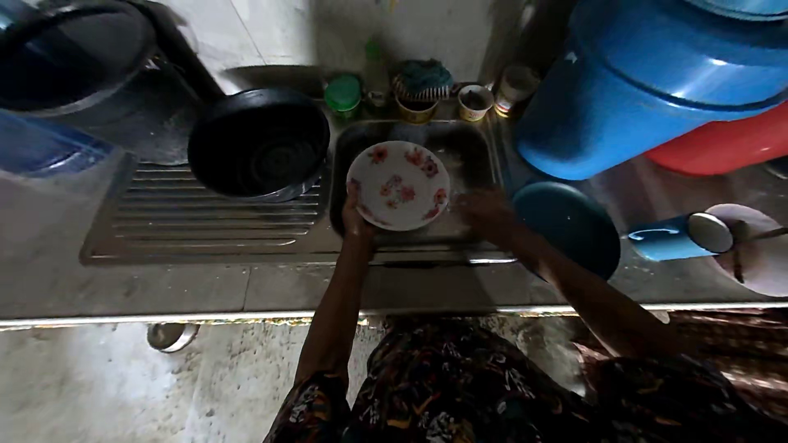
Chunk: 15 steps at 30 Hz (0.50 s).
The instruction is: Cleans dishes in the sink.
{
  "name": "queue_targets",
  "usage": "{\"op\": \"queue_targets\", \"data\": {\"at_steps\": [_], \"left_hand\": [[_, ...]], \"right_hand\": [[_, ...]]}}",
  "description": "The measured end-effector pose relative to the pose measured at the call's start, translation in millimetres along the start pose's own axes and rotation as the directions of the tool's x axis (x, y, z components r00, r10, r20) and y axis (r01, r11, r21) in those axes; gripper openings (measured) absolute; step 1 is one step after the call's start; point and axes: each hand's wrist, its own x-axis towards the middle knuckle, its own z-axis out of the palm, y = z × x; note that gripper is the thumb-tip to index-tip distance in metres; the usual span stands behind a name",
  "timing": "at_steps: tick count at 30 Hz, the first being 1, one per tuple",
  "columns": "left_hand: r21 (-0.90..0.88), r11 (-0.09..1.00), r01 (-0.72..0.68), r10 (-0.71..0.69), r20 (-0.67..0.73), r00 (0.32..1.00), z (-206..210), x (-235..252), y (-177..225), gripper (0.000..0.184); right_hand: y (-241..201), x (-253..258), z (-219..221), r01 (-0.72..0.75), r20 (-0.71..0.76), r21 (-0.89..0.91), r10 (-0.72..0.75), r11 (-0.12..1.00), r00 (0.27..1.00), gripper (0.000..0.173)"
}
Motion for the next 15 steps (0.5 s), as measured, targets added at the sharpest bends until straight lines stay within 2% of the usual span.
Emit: {"op": "queue_targets", "data": {"at_steps": [2, 4, 6, 8, 10, 12, 13, 15], "left_hand": [[-0.012, 1.0, -0.006, 0.006, 0.013, 1.0, -0.1, 0.6, 7.2, 0.042], [-0.076, 0.997, -0.002, 0.01, 0.101, 0.995, -0.4, 2.8, 18.5, 0.043], [-0.107, 0.994, -0.017, 0.033, 0.147, 0.989, 8.2, -2.6, 35.5, 0.039], [-0.1, 0.995, -0.032, 0.04, 0.087, 0.995, 28.5, -12.4, 58.0, 0.036], [-0.101, 0.993, -0.054, 0.059, 0.053, 0.997, 38.3, -12.6, 78.8, 0.038], [-0.1, 0.989, -0.105, 0.11, 0.047, 0.993, 39.9, -6.8, 100.4, 0.039], [-0.095, 0.986, -0.134, 0.139, 0.049, 0.989, 39.0, -3.6, 112.1, 0.039], [-0.066, 0.977, -0.201, 0.206, 0.079, 0.975, 28.7, 6.7, 134.7, 0.04]], "right_hand": [[19.7, -34.8, -22.5, -0.259, -0.011, -0.078, 0.259, 0.963, 0.966, 0.027], [40.9, -73.4, -39.3, -0.47, -0.095, -0.175, 0.46, 0.865, 0.883, 0.034], [53.4, -111.5, -48.6, -0.649, -0.191, -0.209, 0.621, 0.731, 0.76, 0.047], [57.3, -142.6, -54.2, -0.809, -0.216, -0.133, 0.779, 0.573, 0.588, 0.064], [67.6, -172.4, -47.2, -0.886, -0.212, -0.004, 0.865, 0.464, 0.454, 0.083], [75.6, -191.9, -35.8, -0.909, -0.176, 0.115, 0.909, 0.4, 0.378, 0.094], [78.4, -197.9, -30.5, -0.907, -0.151, 0.187, 0.923, 0.378, 0.354, 0.094], [81.9, -203.7, -22.8, -0.872, -0.107, 0.369, 0.947, 0.32, 0.302, 0.077]]}}
